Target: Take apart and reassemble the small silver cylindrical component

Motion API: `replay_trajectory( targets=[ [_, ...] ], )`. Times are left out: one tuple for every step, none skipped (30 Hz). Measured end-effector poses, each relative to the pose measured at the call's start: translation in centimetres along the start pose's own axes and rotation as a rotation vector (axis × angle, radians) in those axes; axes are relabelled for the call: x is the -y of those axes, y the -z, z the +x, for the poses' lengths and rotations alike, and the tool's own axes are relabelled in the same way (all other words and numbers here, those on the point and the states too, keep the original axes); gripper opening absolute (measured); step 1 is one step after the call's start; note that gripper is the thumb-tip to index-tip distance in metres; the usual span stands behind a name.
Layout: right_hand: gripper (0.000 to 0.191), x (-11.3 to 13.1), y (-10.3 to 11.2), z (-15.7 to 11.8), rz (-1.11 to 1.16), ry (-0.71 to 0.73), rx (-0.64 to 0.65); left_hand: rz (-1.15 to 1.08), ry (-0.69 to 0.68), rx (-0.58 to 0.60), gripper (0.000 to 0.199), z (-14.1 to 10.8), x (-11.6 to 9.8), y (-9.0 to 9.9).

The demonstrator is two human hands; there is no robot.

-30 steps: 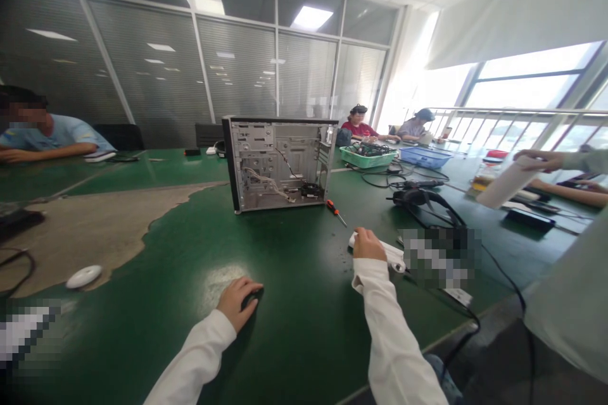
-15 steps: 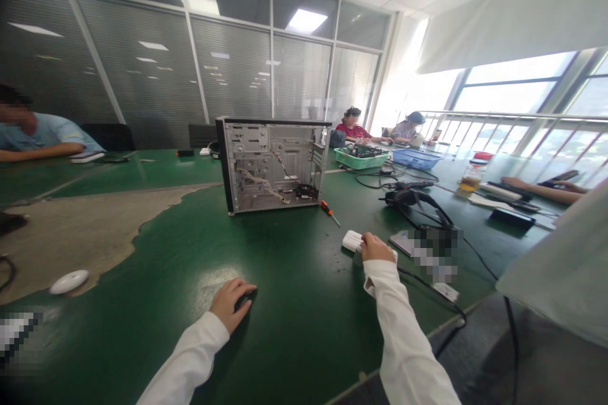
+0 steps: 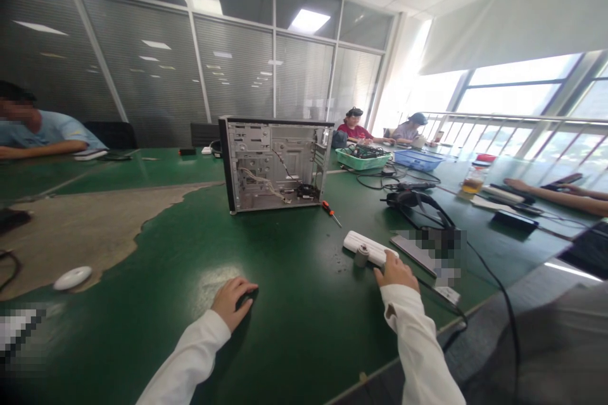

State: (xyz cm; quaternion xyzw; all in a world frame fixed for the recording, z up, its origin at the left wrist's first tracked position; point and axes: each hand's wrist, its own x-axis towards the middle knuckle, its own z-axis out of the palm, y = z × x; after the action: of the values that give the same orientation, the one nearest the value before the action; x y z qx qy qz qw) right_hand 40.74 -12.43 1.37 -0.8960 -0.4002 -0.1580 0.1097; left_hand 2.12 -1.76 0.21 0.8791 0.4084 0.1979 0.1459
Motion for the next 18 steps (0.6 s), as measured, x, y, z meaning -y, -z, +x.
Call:
replay_trajectory(
  targets=[
    [0.045, -0.2, -0.2, -0.3, 0.016, 0.012, 0.011, 0.000, 0.009, -0.001, 0.028, 0.0, 0.0, 0.0],
    [0.046, -0.2, -0.4, -0.7, 0.042, 0.021, 0.014, -0.002, 0.014, -0.001, 0.028, 0.0, -0.1, 0.0],
    [0.047, 0.0, -0.5, -1.0, 0.077, 0.026, 0.013, -0.006, 0.015, 0.001, 0.028, 0.0, -0.1, 0.0],
    [0.049, 0.5, -0.5, -1.4, 0.119, 0.027, 0.010, -0.010, 0.014, 0.005, 0.028, -0.1, -0.2, 0.0],
    [0.051, 1.2, -0.5, -1.8, 0.170, 0.035, 0.010, -0.012, 0.016, 0.009, 0.028, -0.1, -0.3, 0.0],
    [0.054, 2.2, -0.4, -2.4, 0.232, 0.060, 0.014, -0.012, 0.025, 0.012, 0.029, -0.1, -0.3, 0.0],
    [0.055, 3.5, -0.2, -2.9, 0.304, 0.105, 0.022, -0.009, 0.042, 0.009, 0.030, -0.1, -0.3, 0.0],
    [0.057, 5.1, -0.1, -3.6, 0.386, 0.175, 0.032, -0.003, 0.070, 0.002, 0.031, -0.1, -0.3, 0.1],
    [0.058, 6.9, 0.1, -4.3, 0.476, 0.257, 0.044, 0.003, 0.106, -0.007, 0.033, 0.0, -0.2, 0.1],
    [0.060, 8.9, 0.3, -5.0, 0.562, 0.344, 0.061, 0.007, 0.147, -0.020, 0.036, 0.0, -0.1, 0.2],
    [0.061, 11.0, 0.6, -5.7, 0.637, 0.428, 0.079, 0.012, 0.191, -0.034, 0.038, 0.1, 0.2, 0.2],
    [0.061, 13.2, 0.8, -6.3, 0.702, 0.509, 0.094, 0.014, 0.236, -0.045, 0.040, 0.1, 0.6, 0.4],
    [0.063, 15.5, 1.1, -6.8, 0.757, 0.587, 0.121, 0.021, 0.282, -0.068, 0.042, 0.2, 1.1, 0.5],
    [0.066, 17.8, 1.3, -7.3, 0.802, 0.660, 0.156, 0.027, 0.310, -0.082, 0.043, 0.2, 1.7, 0.7],
    [0.068, 20.0, 1.4, -7.6, 0.839, 0.714, 0.183, 0.033, 0.348, -0.107, 0.043, 0.3, 2.4, 0.9],
    [0.069, 22.1, 1.5, -7.8, 0.871, 0.757, 0.205, 0.048, 0.398, -0.146, 0.042, 0.3, 3.2, 1.1],
    [0.069, 24.0, 1.4, -8.0, 0.899, 0.786, 0.223, 0.067, 0.444, -0.186, 0.040, 0.2, 3.9, 1.4],
    [0.069, 25.7, 1.1, -8.1, 0.927, 0.794, 0.235, 0.089, 0.487, -0.220, 0.039, 0.2, 4.8, 1.7]
  ],
)
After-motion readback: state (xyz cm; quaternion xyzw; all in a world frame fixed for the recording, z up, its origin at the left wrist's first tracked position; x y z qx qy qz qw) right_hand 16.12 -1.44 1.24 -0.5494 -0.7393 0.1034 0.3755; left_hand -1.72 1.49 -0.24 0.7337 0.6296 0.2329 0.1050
